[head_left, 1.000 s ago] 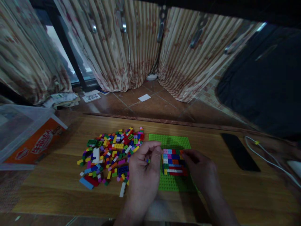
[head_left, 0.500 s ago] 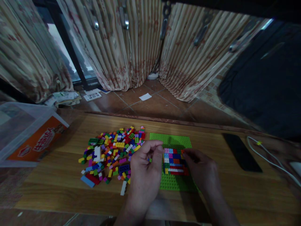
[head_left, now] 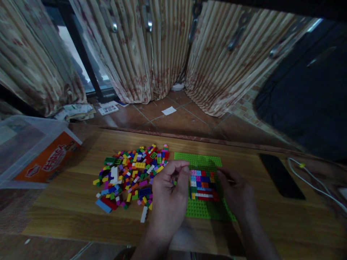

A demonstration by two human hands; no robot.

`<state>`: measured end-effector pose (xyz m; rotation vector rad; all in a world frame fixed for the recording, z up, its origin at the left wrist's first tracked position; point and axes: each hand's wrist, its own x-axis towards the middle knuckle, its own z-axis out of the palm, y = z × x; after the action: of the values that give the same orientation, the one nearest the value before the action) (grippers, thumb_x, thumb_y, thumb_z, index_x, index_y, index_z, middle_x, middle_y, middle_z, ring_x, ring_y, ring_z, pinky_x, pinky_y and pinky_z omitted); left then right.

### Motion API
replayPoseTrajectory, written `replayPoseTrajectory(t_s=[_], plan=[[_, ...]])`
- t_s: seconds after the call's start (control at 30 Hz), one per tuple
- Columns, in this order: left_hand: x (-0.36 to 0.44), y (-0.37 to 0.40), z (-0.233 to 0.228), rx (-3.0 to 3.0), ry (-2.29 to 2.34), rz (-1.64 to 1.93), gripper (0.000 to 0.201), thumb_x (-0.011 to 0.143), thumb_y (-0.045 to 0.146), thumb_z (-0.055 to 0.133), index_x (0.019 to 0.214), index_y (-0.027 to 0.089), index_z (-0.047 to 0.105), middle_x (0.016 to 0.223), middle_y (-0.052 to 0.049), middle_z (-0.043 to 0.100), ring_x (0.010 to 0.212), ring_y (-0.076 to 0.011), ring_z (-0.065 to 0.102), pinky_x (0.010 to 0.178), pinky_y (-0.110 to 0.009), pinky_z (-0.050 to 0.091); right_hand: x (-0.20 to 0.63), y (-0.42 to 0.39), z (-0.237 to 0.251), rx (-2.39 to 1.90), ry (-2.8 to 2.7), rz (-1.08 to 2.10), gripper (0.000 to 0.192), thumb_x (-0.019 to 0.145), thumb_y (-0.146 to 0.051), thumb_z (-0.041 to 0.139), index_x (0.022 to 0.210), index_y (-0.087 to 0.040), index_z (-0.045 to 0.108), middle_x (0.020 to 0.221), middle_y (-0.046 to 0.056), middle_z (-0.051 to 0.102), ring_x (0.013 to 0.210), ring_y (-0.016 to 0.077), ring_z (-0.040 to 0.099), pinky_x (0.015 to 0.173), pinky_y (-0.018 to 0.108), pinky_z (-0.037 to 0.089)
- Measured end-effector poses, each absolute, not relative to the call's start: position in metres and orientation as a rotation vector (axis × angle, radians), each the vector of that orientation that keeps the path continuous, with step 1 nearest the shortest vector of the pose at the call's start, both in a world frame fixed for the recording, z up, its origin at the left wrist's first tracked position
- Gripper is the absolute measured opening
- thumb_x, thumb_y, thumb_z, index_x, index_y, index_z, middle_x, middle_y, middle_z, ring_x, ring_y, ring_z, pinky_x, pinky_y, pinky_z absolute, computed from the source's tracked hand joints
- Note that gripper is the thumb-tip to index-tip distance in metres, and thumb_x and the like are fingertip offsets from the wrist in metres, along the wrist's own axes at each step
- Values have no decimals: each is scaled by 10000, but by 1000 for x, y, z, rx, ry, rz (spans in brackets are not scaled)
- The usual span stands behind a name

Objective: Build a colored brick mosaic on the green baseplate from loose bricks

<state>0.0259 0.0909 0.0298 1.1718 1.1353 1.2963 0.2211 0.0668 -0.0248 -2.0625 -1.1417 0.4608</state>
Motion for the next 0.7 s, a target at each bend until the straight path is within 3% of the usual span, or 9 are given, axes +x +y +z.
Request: replayPoseTrajectory(t_s=[0.2, 0.7], plan=[[25, 90, 30, 1156, 1126, 1302, 91, 869, 228, 603, 880, 198, 688, 730, 23, 657, 666, -95, 565, 614, -197, 445, 222, 73, -40, -1949, -1253, 561, 384, 858, -497, 532, 1018, -215, 738, 1071, 85, 722, 984, 254, 657, 871, 390, 490], [23, 90, 32, 1146, 1125, 1280, 111, 889, 231, 580, 900, 188, 682, 762, 9, 668, 707, -117, 593, 650, -221, 467, 218, 73, -40, -1916, -1220, 602, 370, 840, -503, 574, 943, -198, 757, 1012, 83, 741, 938, 259, 674, 842, 374, 517]])
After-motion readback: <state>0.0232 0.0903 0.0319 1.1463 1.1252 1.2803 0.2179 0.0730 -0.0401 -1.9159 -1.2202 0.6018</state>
